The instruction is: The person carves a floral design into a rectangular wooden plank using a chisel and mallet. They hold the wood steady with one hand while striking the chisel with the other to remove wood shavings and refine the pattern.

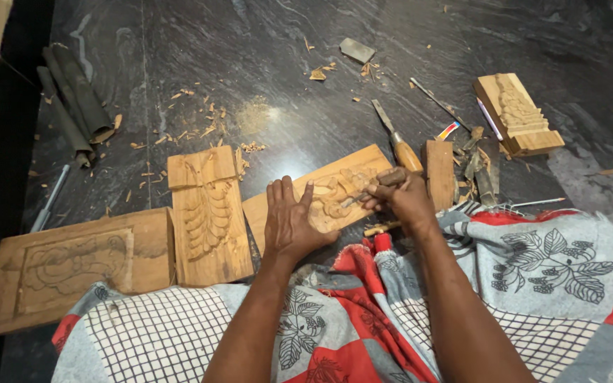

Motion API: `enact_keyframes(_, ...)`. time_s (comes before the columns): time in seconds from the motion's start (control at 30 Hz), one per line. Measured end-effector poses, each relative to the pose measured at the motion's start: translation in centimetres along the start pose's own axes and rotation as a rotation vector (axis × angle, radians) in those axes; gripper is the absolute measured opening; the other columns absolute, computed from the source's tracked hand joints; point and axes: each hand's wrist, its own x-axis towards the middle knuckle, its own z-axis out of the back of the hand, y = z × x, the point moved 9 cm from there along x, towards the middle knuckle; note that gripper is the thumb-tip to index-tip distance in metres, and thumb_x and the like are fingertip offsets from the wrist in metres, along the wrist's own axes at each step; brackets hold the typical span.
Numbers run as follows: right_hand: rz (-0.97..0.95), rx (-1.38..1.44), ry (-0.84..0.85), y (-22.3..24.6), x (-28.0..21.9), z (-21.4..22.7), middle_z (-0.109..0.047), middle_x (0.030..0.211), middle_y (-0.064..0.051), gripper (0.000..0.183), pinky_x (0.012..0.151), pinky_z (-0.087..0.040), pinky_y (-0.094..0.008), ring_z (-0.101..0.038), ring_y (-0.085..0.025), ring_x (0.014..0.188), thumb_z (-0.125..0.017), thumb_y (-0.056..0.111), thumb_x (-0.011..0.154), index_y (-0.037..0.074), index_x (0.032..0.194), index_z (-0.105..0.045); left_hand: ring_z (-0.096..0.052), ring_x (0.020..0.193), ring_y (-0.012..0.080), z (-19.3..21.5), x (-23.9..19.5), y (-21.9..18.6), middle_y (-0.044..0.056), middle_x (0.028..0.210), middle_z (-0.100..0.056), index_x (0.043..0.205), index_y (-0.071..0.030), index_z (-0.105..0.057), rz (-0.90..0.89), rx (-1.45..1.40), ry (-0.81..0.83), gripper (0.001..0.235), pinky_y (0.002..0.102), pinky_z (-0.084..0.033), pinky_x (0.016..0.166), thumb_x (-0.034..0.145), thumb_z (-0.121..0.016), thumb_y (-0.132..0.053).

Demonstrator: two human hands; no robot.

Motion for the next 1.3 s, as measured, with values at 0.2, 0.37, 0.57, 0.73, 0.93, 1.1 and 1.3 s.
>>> enact_keyframes(0.2, -0.025, 0.018, -0.164, 0.2, 0.6, 2.0, -0.074, 0.081, -0.021, 0.019, 0.054, -0.056, -0.029, -0.073, -0.024, 0.064, -0.069, -0.002, 0.088, -0.005, 0.103, -0.059, -0.038, 0.127, 0.0477, 0.0, -0.1, 0.1, 0.029, 0.127, -0.047, 0.132, 0.003, -0.063, -0.012, -0.024, 0.006, 0.106, 0.056, -0.024, 0.117, 0.048, -0.091, -0.054)
enact_keyframes(0.37, -0.037, 0.015, -0.083, -0.4, 1.4, 2.1, -0.074, 0.083, -0.021, 0.019, 0.055, -0.057, -0.029, -0.074, -0.025, 0.066, -0.068, -0.003, 0.089, -0.005, 0.105, -0.057, -0.037, 0.126, 0.0499, 0.6, 0.0, -0.2, 0.031, 0.127, -0.046, 0.129, 0.004, -0.064, -0.049, 0.001, -0.058, 0.108, 0.057, -0.024, 0.114, 0.043, -0.093, -0.055)
enact_keyframes(0.57, -0.064, 0.016, -0.035, -1.0, 2.4, 2.2, -0.073, 0.085, -0.020, 0.020, 0.057, -0.059, -0.029, -0.074, -0.024, 0.067, -0.070, -0.002, 0.090, -0.002, 0.106, -0.058, -0.039, 0.126, 0.0489, 0.0, 0.0, 0.2, 0.030, 0.126, -0.048, 0.133, 0.003, -0.062, -0.014, -0.027, 0.000, 0.106, 0.057, -0.024, 0.116, 0.049, -0.091, -0.055)
enact_keyframes(0.73, -0.127, -0.045, 0.027, -0.6, 2.9, 1.7, -0.075, 0.083, -0.019, 0.021, 0.054, -0.056, -0.028, -0.072, -0.021, 0.063, -0.071, -0.001, 0.087, -0.002, 0.104, -0.059, -0.037, 0.127, 0.0509, 0.0, 0.0, 0.1, 0.032, 0.129, -0.046, 0.132, 0.003, -0.062, -0.009, -0.011, -0.005, 0.108, 0.057, -0.023, 0.116, 0.047, -0.091, -0.055)
enact_keyframes(0.93, -0.156, -0.122, 0.153, -0.6, 4.3, 0.9, -0.076, 0.077, -0.017, 0.017, 0.046, -0.053, -0.027, -0.070, -0.017, 0.055, -0.075, 0.002, 0.087, -0.004, 0.097, -0.064, -0.036, 0.128, 0.0513, 0.0, 0.0, -0.1, 0.032, 0.128, -0.046, 0.132, 0.002, -0.063, -0.009, 0.004, -0.002, 0.108, 0.059, -0.022, 0.117, 0.046, -0.091, -0.056)
enact_keyframes(1.1, -0.152, -0.098, 0.221, -1.0, 5.5, 0.2, -0.075, 0.075, -0.017, 0.021, 0.041, -0.048, -0.027, -0.066, -0.017, 0.049, -0.079, 0.000, 0.084, -0.004, 0.099, -0.064, -0.037, 0.128, 0.0495, 0.1, -0.5, -0.4, 0.031, 0.128, -0.046, 0.131, 0.002, -0.064, -0.038, 0.016, 0.009, 0.105, 0.058, -0.022, 0.117, 0.046, -0.090, -0.055)
enact_keyframes(1.3, -0.232, -0.205, 0.225, -1.2, 4.1, -0.4, -0.077, 0.073, -0.015, 0.020, 0.038, -0.044, -0.025, -0.066, -0.016, 0.048, -0.077, 0.004, 0.083, 0.000, 0.098, -0.065, -0.037, 0.127, 0.0477, 0.1, -0.8, -0.3, 0.029, 0.128, -0.046, 0.131, 0.001, -0.064, -0.016, 0.001, 0.029, 0.105, 0.056, -0.025, 0.116, 0.046, -0.089, -0.054)
